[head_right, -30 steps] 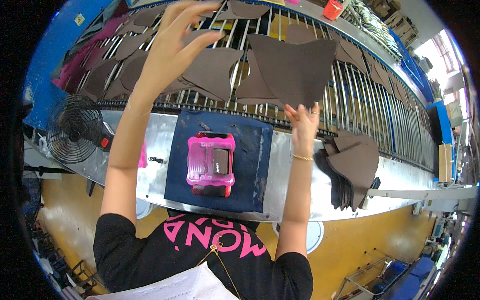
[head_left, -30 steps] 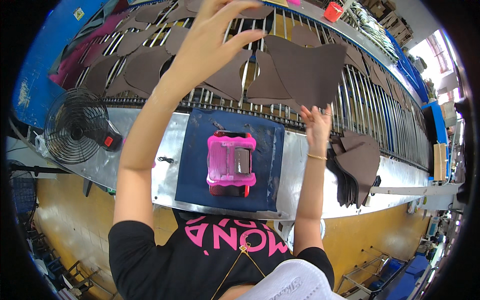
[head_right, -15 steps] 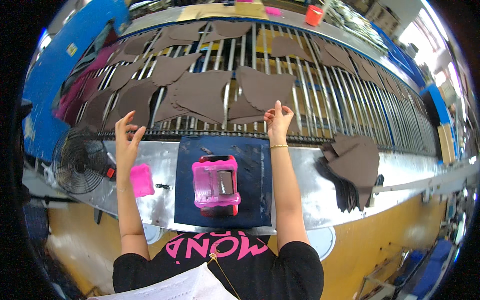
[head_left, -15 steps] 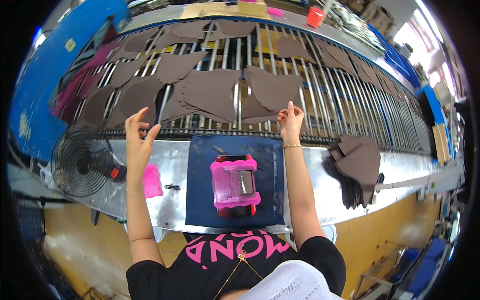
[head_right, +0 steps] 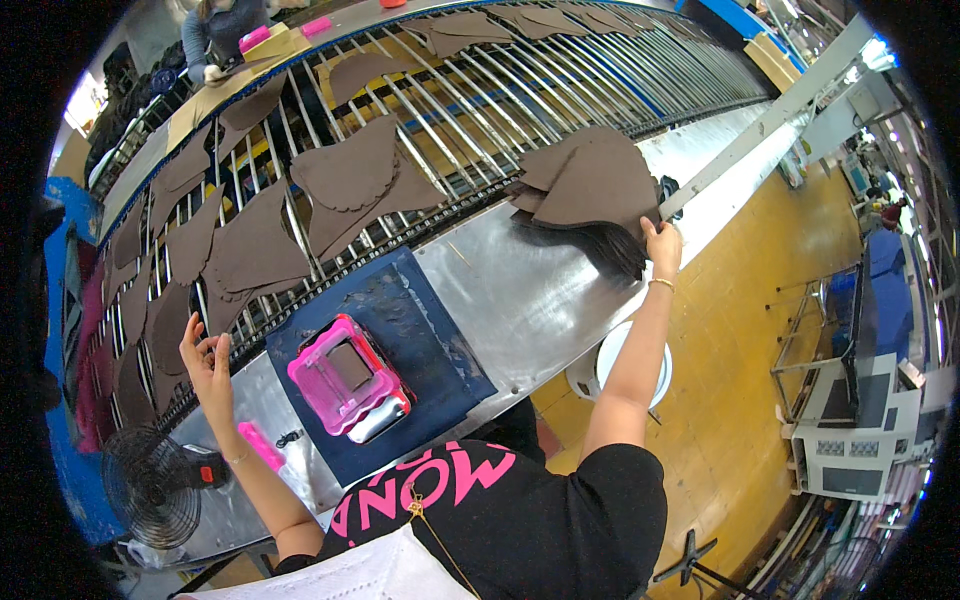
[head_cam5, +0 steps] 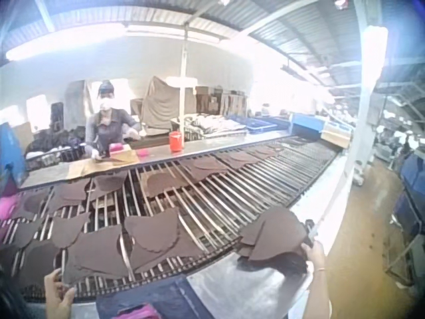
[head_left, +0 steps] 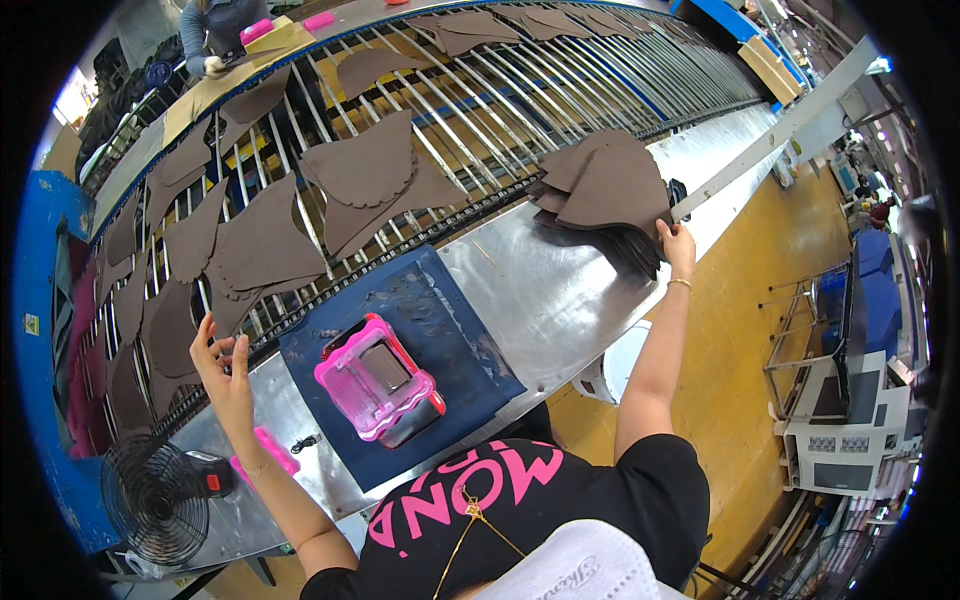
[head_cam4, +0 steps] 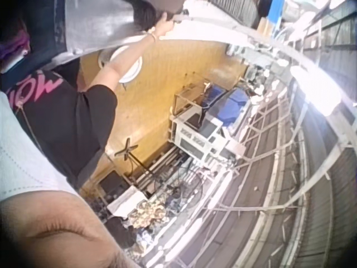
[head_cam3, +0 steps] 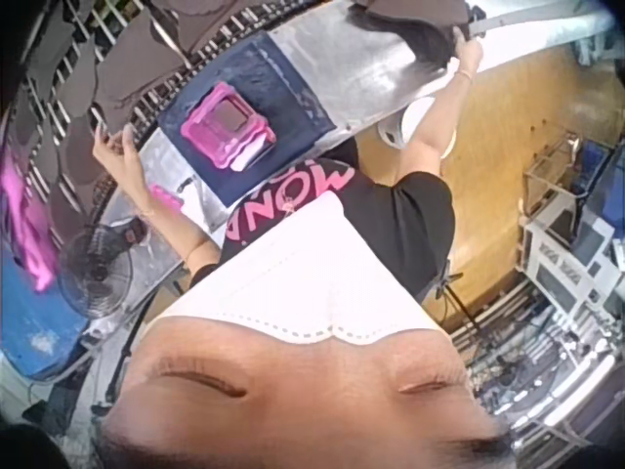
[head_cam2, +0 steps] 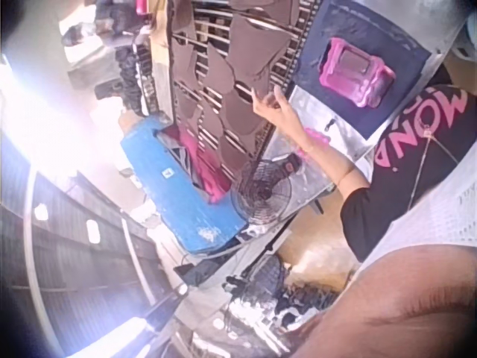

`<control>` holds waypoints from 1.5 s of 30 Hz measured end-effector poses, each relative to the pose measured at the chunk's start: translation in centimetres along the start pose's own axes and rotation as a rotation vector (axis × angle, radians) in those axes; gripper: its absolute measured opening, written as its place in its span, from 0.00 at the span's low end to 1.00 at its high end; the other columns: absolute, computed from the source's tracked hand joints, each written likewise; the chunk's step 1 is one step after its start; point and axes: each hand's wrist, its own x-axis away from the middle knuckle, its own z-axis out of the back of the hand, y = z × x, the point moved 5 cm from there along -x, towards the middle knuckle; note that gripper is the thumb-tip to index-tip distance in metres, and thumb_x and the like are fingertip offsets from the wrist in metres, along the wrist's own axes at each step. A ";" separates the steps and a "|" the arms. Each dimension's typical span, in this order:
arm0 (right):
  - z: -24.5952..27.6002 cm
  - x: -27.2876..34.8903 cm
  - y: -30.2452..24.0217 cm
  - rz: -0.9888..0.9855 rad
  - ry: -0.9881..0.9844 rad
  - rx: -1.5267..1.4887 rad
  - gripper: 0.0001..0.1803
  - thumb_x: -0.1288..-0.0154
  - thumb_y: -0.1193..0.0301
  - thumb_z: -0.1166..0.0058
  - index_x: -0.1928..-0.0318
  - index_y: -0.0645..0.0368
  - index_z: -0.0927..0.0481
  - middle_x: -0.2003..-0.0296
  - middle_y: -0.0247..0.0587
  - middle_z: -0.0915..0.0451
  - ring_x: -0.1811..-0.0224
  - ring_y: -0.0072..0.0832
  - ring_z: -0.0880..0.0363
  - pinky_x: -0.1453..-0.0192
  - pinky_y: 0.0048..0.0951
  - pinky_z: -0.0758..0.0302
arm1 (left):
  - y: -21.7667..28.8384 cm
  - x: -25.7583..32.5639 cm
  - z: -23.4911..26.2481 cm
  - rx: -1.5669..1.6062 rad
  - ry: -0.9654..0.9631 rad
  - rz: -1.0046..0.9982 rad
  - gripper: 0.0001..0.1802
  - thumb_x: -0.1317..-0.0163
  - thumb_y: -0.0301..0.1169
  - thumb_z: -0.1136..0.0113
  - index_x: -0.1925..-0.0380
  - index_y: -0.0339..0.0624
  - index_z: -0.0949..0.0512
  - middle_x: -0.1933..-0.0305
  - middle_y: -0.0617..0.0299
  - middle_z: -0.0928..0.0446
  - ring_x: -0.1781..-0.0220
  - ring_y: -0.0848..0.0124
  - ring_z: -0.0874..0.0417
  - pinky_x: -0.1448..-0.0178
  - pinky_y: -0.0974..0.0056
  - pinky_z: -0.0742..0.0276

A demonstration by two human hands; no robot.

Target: The person repeatedly picks up brown fabric pieces from a stack and places them onto a moving conveyor belt in a factory setting. The pieces are arranged one by one along the belt as it moves forward.

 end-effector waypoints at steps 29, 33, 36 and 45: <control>9.9 30.2 -31.2 1.026 -0.756 -1.269 0.08 0.39 0.78 0.40 0.61 0.67 0.23 0.66 0.36 0.18 0.65 0.17 0.23 0.61 0.19 0.27 | 6.5 0.7 4.5 0.485 -0.098 0.146 0.13 0.36 0.30 0.41 0.56 0.33 0.26 0.75 0.64 0.24 0.78 0.76 0.19 0.77 0.73 0.26; 6.5 35.2 -32.7 1.179 -0.924 -1.182 0.08 0.44 0.78 0.37 0.62 0.63 0.19 0.68 0.41 0.17 0.71 0.25 0.23 0.61 0.23 0.26 | 7.2 3.4 11.1 0.248 0.038 0.082 0.08 0.37 0.26 0.41 0.62 0.33 0.24 0.78 0.65 0.24 0.80 0.80 0.22 0.76 0.77 0.30; 6.2 37.1 -32.7 1.294 -0.864 -1.060 0.07 0.47 0.78 0.36 0.66 0.59 0.17 0.72 0.41 0.18 0.73 0.30 0.23 0.53 0.31 0.27 | 7.3 5.9 13.1 0.059 0.067 0.134 0.05 0.38 0.24 0.40 0.63 0.34 0.23 0.78 0.66 0.25 0.78 0.81 0.22 0.75 0.77 0.31; 6.1 32.8 -28.9 1.471 -0.615 -0.889 0.06 0.49 0.79 0.37 0.70 0.55 0.16 0.77 0.34 0.20 0.75 0.28 0.24 0.43 0.38 0.36 | 6.0 8.2 7.3 -0.109 -0.313 0.130 0.04 0.41 0.19 0.42 0.69 0.27 0.26 0.76 0.61 0.28 0.78 0.77 0.20 0.77 0.74 0.29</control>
